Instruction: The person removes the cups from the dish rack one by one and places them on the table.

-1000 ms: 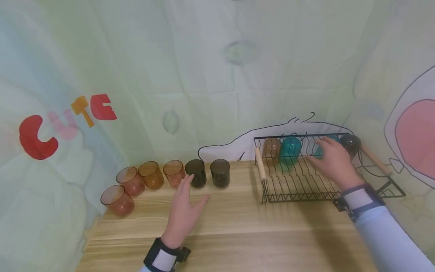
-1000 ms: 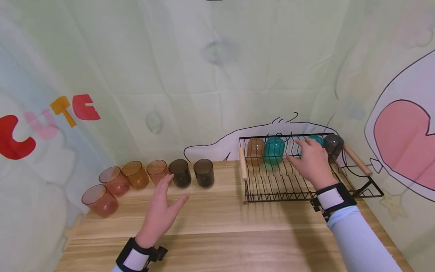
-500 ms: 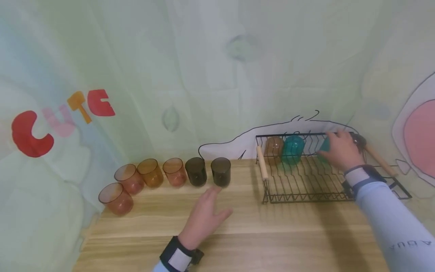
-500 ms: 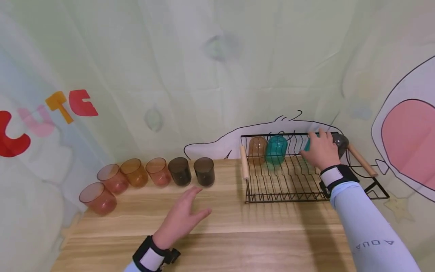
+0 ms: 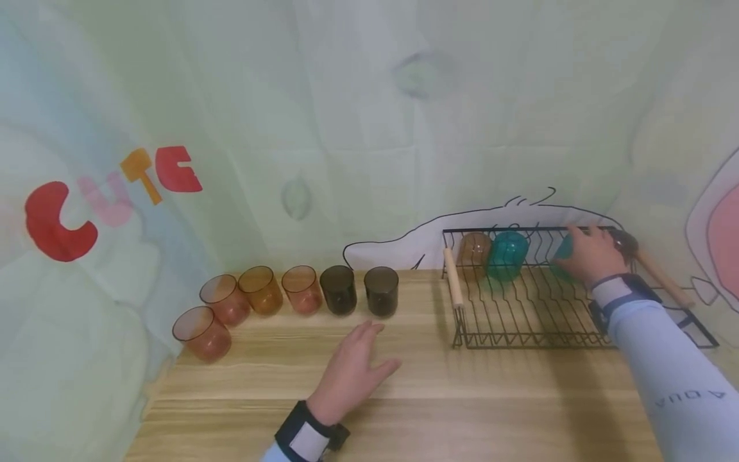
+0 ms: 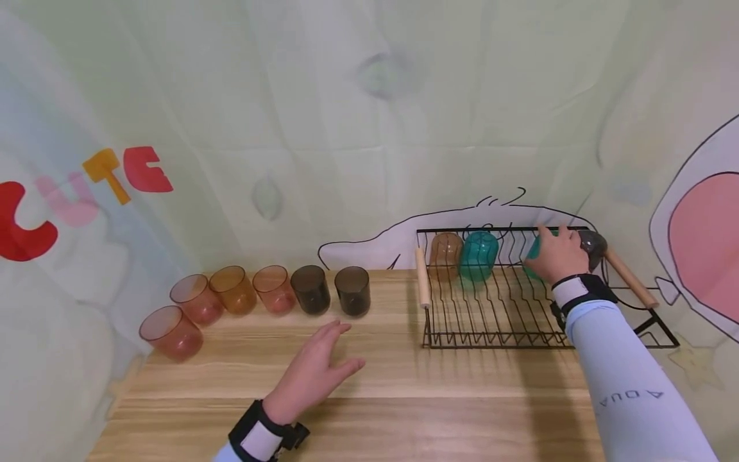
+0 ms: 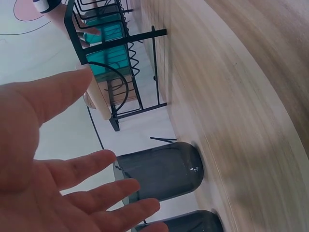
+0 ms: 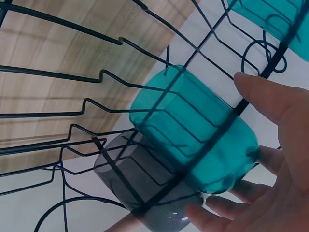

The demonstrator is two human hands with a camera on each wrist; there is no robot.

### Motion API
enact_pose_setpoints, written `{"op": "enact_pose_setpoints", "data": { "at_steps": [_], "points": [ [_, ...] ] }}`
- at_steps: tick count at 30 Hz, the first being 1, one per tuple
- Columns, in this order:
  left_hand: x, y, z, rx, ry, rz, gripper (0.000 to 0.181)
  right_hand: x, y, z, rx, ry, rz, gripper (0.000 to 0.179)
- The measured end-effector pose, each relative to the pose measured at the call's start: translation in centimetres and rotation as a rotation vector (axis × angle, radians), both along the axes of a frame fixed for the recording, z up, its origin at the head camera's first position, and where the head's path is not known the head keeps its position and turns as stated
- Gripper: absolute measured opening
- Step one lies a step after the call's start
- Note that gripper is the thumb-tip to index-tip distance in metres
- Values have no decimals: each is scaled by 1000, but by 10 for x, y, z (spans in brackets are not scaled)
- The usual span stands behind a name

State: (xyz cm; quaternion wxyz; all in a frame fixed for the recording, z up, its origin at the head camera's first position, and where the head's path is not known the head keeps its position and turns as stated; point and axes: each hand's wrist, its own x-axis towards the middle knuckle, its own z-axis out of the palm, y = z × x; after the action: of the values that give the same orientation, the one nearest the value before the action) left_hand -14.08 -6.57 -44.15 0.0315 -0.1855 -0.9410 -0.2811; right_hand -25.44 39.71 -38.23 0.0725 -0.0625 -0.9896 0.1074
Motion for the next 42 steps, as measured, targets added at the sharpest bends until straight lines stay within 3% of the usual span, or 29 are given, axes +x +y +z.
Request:
{"op": "enact_pose_setpoints", "data": {
  "at_steps": [7,12,19,27,32,35,42],
  "points": [
    [1,1,2,-2,12,0,70,1,5,-2,6,3,6,77],
    [2,1,2,-4,11,3,69,3,6,-1,13,56,45,62],
    [2,0,2,6,8,-11,69,16,9,13,-3,79,80,59],
    [-2,-5,4,37,10,-1,70,27,-10,39,-80,225,103,70],
    [-2,-4,9,53,-41,30,72,37,-38,45,-155,453,128,63],
    [-2,-4,11,70,-49,39,73,43,-55,47,-224,545,119,62],
    [-4,-2,12,159,-67,58,79,56,-89,45,-395,547,89,67]
  ]
}}
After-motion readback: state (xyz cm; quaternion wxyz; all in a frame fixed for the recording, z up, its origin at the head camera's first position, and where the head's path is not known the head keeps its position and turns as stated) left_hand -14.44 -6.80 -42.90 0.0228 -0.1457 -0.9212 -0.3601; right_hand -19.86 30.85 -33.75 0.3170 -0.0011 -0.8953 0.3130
